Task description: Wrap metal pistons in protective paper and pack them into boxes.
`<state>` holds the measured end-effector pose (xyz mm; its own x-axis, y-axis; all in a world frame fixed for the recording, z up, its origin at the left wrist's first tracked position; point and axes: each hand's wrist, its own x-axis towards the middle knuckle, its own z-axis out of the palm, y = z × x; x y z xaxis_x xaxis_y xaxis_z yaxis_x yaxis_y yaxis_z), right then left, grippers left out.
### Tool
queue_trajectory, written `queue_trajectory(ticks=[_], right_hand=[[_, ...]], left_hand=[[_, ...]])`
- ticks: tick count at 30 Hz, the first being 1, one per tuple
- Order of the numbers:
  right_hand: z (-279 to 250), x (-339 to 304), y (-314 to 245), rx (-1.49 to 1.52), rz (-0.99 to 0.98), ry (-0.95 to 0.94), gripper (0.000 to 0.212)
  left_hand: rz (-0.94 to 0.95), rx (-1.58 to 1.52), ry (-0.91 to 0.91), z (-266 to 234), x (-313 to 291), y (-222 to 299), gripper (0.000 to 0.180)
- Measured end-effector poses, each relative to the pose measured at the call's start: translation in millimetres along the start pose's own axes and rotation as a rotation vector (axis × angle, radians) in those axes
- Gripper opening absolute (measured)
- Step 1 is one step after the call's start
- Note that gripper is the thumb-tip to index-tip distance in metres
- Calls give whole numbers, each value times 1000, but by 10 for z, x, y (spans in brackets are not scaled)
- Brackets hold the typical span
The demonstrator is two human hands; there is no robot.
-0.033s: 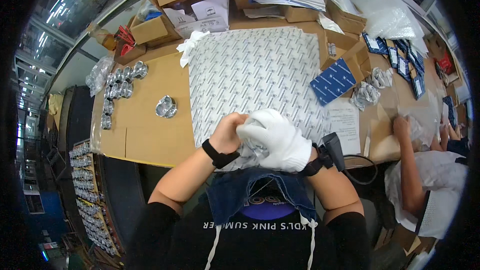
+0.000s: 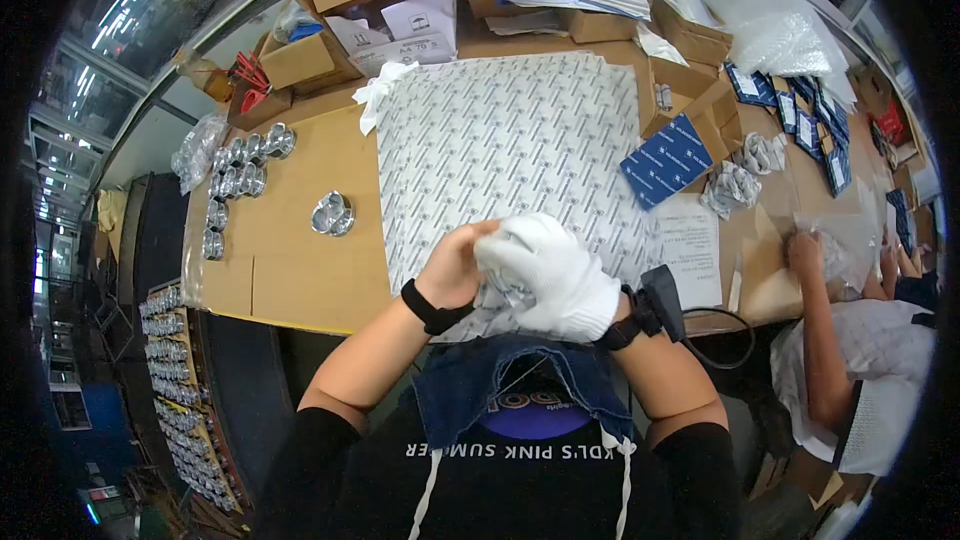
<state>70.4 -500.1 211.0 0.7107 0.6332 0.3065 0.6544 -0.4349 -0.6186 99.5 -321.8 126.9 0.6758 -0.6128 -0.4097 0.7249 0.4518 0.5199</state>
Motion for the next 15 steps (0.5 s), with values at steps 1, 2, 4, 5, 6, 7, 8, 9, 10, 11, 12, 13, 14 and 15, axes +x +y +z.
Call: queue_trajectory(ticks=[1,2,4,5,6,7,8,9,10,11,12,13,14,15], right_hand=[[75,-7,70,-2,43,52,64],[150,-11,139,-4,82,104,69],[243,-10,175,-31,-4,211,79],[267,7,174,-45,-30,255,80],[287,17,176,-60,-55,299,81],[275,-4,173,-55,-59,294,81],[233,-61,174,199,123,273,81],[199,-111,194,452,307,247,80],[186,-197,249,443,319,257,80],[243,-277,361,933,455,212,80],[310,-333,452,1424,581,155,81],[372,-355,471,1514,550,164,81],[392,-367,478,1514,553,161,81],[407,-351,461,1484,591,235,78]], left_hand=[[94,108,63,102,-61,11,52],[192,216,128,157,-91,22,66],[171,233,39,167,-132,44,89],[188,283,53,239,-182,60,93],[205,334,66,271,-210,67,97],[208,329,73,249,-216,68,97],[216,320,61,221,-216,70,99],[224,310,50,198,-219,71,101],[213,310,36,245,-212,74,101],[289,407,-28,297,-226,77,98],[365,503,-93,327,-226,72,96],[366,500,-90,299,-207,52,96],[485,686,-75,247,-172,22,92],[602,873,-61,218,-146,-4,88]])
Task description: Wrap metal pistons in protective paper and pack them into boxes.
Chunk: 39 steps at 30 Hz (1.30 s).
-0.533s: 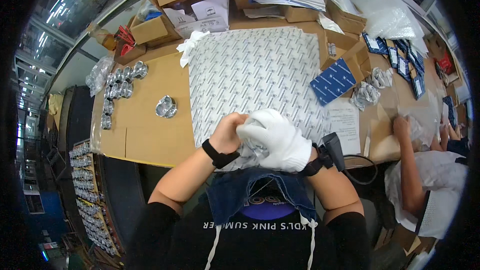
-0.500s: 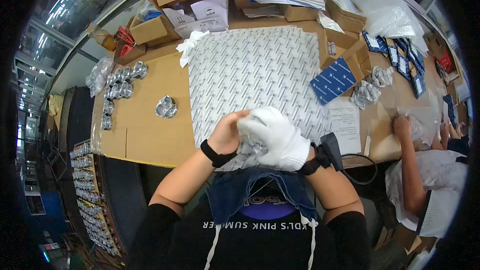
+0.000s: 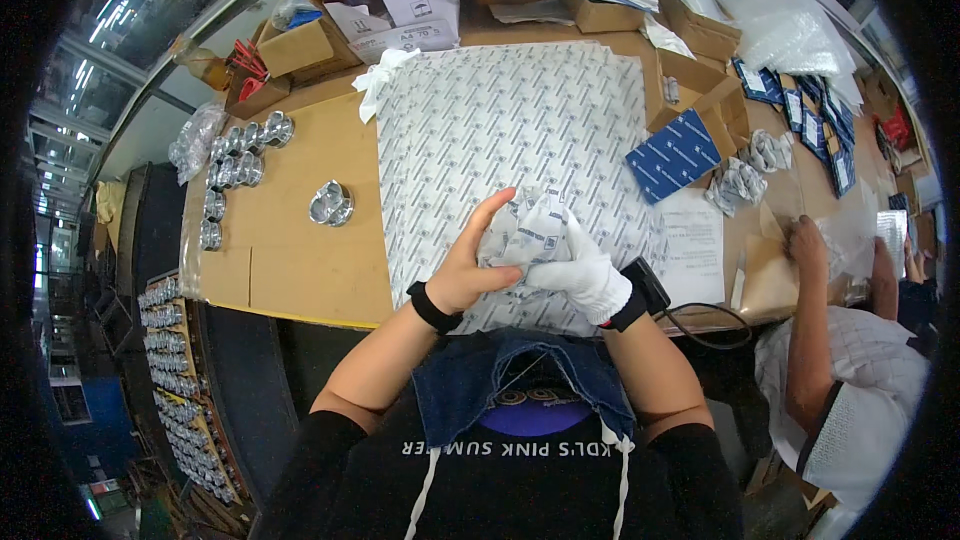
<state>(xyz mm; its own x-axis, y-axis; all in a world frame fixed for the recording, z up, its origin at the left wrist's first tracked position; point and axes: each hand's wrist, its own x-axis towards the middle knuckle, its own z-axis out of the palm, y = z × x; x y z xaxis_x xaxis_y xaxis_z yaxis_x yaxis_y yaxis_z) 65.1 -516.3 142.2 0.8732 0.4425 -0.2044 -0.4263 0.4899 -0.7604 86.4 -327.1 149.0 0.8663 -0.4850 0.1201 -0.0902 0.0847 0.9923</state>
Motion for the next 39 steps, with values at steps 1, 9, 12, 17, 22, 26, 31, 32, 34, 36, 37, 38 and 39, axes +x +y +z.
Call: queue_trajectory(ticks=[1,9,12,17,22,26,31,32,34,36,37,38,39], right_hand=[[24,14,11,-6,-27,81,76],[46,182,202,-278,-167,307,58],[-15,233,269,-296,-157,365,57],[-51,190,205,-339,-164,393,55],[-150,126,374,-476,-92,507,53],[-364,-82,423,-710,-72,608,59],[-763,-661,-77,-376,-119,726,56],[-954,-767,-151,-128,-192,721,61],[-1413,-986,-304,-304,-298,749,60],[-1993,-1127,-251,-770,-68,1041,62],[-2015,-1089,-324,-1042,116,1143,64],[-2028,-1052,-384,-1042,119,1141,64],[-2029,-1026,-452,-1147,190,1127,69]], left_hand=[[-1,-2,-4,25,8,-24,88],[-181,-47,160,110,43,-242,70],[-216,80,225,140,20,-322,75],[-190,403,144,72,60,-410,66],[-602,-178,44,143,42,-575,52],[-610,-318,-29,310,29,-663,57],[-343,44,-53,99,-46,-742,66],[-387,46,-62,-12,-65,-747,67],[-413,104,-15,-120,-147,-735,65],[-321,334,-38,-192,-200,-738,62],[-224,564,-45,-221,-225,-741,60],[-199,616,-34,-226,-255,-728,57],[-202,616,-33,-243,-279,-738,57]])
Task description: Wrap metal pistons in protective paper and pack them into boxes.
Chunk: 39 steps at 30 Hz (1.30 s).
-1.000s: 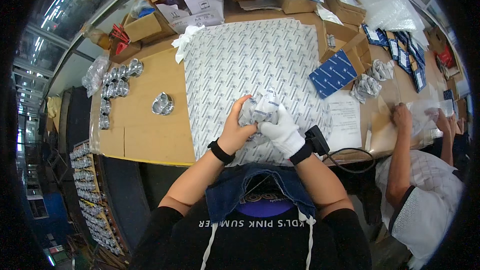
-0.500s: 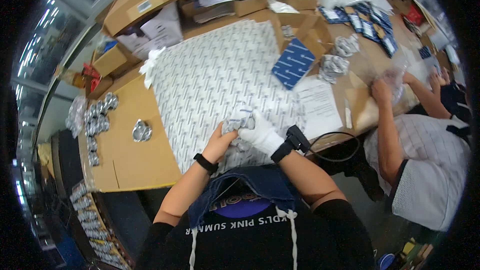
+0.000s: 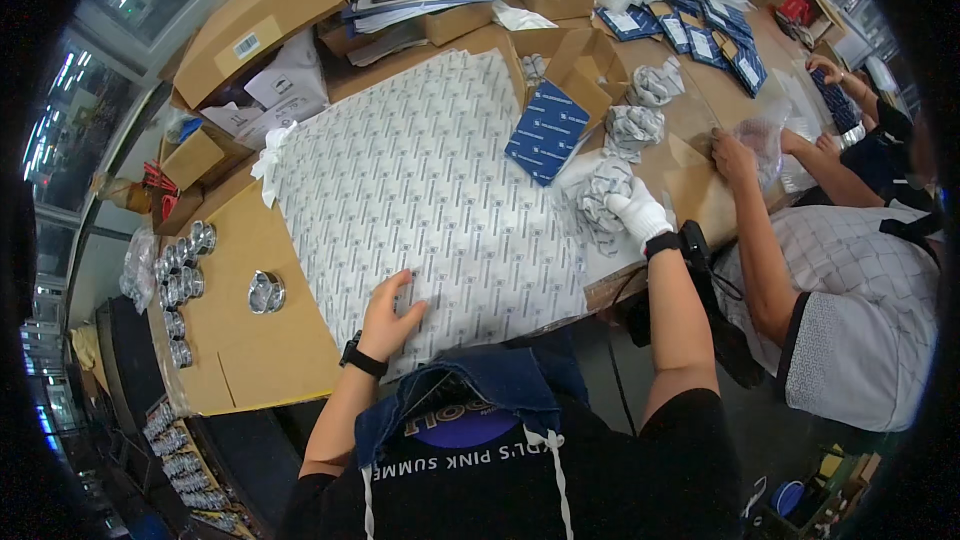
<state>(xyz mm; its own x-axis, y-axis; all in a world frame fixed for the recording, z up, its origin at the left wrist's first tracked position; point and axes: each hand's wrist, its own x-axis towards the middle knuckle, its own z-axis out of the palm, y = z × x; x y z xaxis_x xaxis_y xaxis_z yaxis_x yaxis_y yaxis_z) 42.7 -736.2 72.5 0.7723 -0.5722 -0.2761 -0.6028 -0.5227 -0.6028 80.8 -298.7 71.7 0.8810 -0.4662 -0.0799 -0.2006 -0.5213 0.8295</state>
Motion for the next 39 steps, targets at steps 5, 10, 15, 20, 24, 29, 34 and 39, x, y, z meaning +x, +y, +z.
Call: queue_trajectory(ticks=[5,10,15,20,24,29,34,39], right_hand=[[-40,258,-109,-99,-115,16,75],[-122,230,-309,-183,-169,101,79],[-442,112,-837,-251,-263,266,79],[-275,177,-1075,-354,-653,392,35],[-7,62,-1427,-364,-924,326,13],[407,34,-1725,-374,-1056,392,8],[219,84,-2068,4,-1076,183,16],[-484,1110,-1948,-157,-440,203,36]], left_hand=[[184,474,77,-39,-110,-72,58],[159,503,77,-88,-224,-111,60],[100,352,119,-200,-283,-166,56],[115,316,107,-184,-96,119,55],[143,284,75,-42,-18,263,53],[126,281,73,25,6,229,51],[131,408,9,14,-149,177,59],[-84,604,-139,100,-412,28,77]])
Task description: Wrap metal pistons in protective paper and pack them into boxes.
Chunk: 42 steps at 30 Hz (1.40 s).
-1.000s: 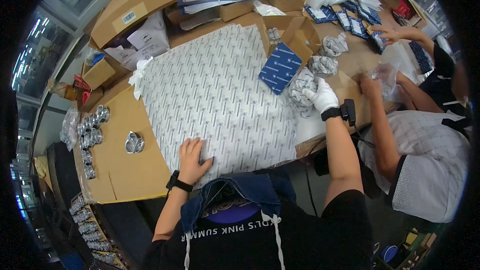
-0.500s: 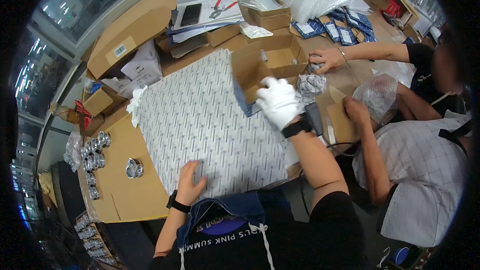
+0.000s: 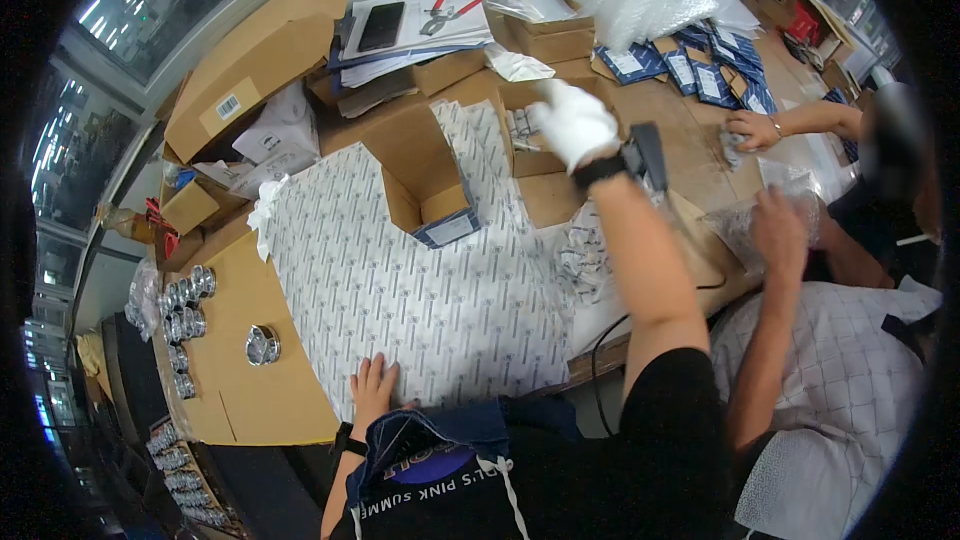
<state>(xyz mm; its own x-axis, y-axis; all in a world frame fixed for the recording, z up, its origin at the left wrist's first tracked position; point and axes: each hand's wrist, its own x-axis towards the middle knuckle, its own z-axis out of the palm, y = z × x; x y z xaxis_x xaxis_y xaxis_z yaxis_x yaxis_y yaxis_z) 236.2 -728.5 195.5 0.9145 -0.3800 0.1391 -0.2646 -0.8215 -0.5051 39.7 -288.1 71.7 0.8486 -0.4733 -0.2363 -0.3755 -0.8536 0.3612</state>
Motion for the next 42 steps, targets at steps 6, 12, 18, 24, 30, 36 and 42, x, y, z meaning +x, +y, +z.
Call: queue_trajectory(ticks=[6,12,18,24,30,36,42], right_hand=[[865,994,1338,-922,-256,-717,31],[1461,1342,1883,-1157,-251,-768,30],[955,777,1154,-347,9,-254,35],[-118,-735,431,260,-225,15,46],[435,-1663,766,-292,-303,84,52],[267,-1717,448,-340,-109,-124,67],[428,-1700,882,-125,8,-58,45]], left_hand=[[-56,-36,-11,236,-11,-84,88],[-83,-65,-15,241,16,-52,88],[-108,-68,7,274,-43,-72,88],[-46,-64,22,257,-32,-105,88],[17,-92,19,50,55,-116,85],[34,-46,38,-18,113,-136,82],[-40,-36,49,64,37,-189,79]])
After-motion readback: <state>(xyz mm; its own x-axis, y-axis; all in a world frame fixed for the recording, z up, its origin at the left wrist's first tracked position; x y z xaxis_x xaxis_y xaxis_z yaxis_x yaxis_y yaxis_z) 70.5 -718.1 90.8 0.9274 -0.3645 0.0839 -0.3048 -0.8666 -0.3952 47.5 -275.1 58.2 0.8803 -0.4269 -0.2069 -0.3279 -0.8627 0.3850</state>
